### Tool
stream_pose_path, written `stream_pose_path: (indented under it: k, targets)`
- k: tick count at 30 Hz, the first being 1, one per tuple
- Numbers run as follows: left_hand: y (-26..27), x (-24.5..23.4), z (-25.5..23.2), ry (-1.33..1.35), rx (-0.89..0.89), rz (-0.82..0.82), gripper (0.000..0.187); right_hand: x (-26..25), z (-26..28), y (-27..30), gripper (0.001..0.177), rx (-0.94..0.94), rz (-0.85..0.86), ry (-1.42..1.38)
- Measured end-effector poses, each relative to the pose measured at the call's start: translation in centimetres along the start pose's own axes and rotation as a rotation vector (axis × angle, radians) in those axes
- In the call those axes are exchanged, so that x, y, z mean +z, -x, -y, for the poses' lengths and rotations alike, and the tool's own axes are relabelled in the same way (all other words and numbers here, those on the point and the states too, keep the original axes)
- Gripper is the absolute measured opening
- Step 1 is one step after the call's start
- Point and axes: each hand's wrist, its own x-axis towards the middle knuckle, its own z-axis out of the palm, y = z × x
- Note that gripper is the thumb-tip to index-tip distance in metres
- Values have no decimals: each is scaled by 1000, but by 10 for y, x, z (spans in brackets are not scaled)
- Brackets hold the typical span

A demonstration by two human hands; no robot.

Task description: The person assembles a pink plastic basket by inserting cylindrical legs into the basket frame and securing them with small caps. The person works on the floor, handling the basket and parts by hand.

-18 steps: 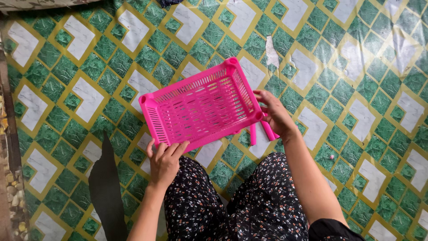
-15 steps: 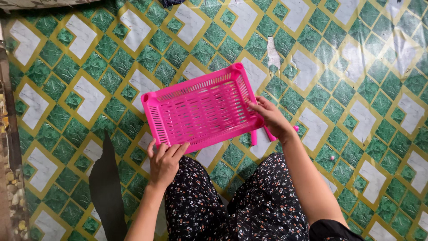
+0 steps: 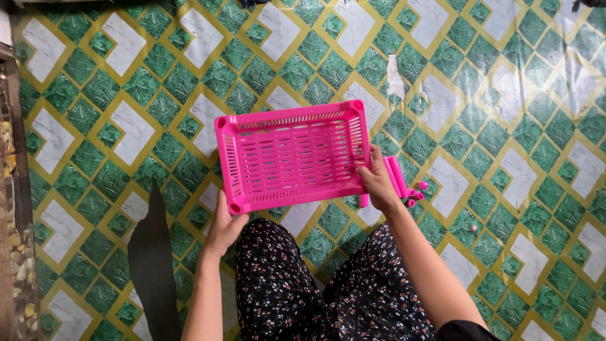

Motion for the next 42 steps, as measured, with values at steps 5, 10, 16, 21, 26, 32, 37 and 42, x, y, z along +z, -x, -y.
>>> stream_pose_path:
  k: [5, 10, 16, 21, 26, 32, 37, 42]
  targets:
    - [-9, -12, 16, 210, -145, -99, 71, 14, 3, 9, 51, 145, 49, -6]
    - [-24, -20, 48, 317, -263, -289, 54, 18, -1, 4, 41, 209, 88, -32]
    - [-25, -47, 82, 302, -264, -376, 47, -24, -63, -24, 32, 157, 32, 324]
    - [-29, -49, 80, 333, -353, -427, 48, -31, -145, -22, 40, 87, 124, 915]
    - [-36, -34, 64, 408, -325, -437, 52, -42, -184, -19, 51, -26, -3, 812]
    - [-56, -9, 53, 428, -291, -424, 56, -85, -170, -30, 51, -31, -77, 868]
    - [-67, 9, 48, 405, -287, -371, 57, -128, -157, -29, 53, -21, -108, 842]
    - [-71, 20, 39, 372, -336, -344, 59, -167, -162, -19, 46, -139, -208, 709]
